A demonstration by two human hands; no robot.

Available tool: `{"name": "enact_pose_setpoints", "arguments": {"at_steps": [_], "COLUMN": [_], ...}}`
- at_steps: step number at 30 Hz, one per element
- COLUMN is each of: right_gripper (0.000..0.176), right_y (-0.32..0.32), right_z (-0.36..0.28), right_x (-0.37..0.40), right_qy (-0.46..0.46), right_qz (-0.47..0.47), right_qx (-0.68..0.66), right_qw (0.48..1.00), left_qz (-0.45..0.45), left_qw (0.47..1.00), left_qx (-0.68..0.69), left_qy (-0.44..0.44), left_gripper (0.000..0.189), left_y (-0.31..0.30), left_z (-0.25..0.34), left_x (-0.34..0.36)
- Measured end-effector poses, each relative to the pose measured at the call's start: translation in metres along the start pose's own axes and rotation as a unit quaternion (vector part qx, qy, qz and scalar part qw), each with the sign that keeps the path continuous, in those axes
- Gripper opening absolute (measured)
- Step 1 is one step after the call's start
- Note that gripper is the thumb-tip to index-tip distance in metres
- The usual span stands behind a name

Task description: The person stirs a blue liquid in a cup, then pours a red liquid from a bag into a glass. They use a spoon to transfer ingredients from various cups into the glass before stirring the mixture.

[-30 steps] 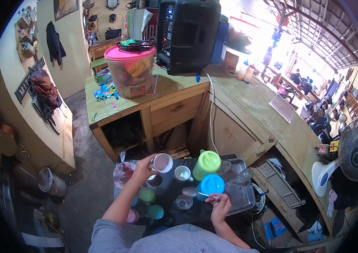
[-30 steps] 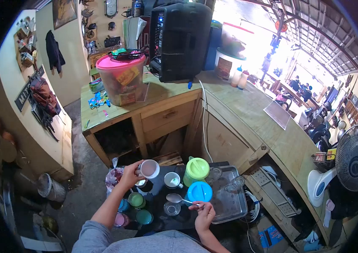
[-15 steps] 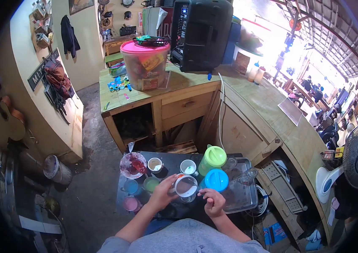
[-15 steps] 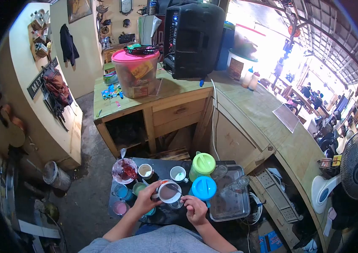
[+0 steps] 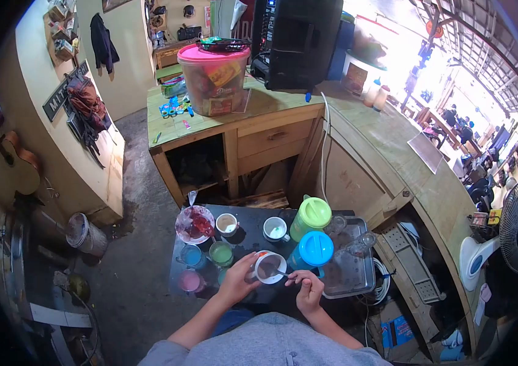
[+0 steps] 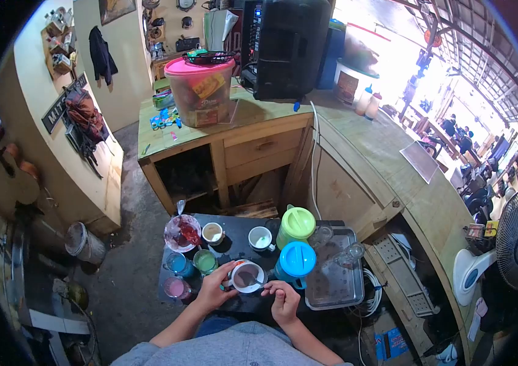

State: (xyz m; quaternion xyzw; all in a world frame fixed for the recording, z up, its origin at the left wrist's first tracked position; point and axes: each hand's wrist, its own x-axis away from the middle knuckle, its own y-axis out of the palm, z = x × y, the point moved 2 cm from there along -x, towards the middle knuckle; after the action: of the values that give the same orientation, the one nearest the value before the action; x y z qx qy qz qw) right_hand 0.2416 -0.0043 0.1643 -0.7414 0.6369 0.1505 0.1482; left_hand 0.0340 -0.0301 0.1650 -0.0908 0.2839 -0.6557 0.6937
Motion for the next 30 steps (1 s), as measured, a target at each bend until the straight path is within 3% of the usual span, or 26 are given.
{"name": "enact_pose_setpoints", "arguments": {"at_steps": [16,23,30], "right_gripper": [0.038,0.042,0.043], "right_y": [-0.005,-0.022,-0.025], "right_z": [0.03,0.022,0.014], "right_x": [0.005,-0.001,-0.003], "right_qy": [0.197,0.114,-0.029], "right_qz": [0.094,0.108,0.032], "right_qx": [-0.176,-0.128,0.09], "right_qw": [0.96,0.979,0.995], "left_qz": [-0.031,-0.003,0.052], "left_qw": [0.995,0.985,0.982], "left_qx": [0.03,0.017,0.018], "left_qy": [-0.091,-0.171,-0.183], "left_gripper": [0.073,0.073,0.073], "left_y": [-0.001,-0.017,-0.031], "left_z": [-0.015,-0.01,-0.008], "left_x": [0.005,-0.002,-0.005]}}
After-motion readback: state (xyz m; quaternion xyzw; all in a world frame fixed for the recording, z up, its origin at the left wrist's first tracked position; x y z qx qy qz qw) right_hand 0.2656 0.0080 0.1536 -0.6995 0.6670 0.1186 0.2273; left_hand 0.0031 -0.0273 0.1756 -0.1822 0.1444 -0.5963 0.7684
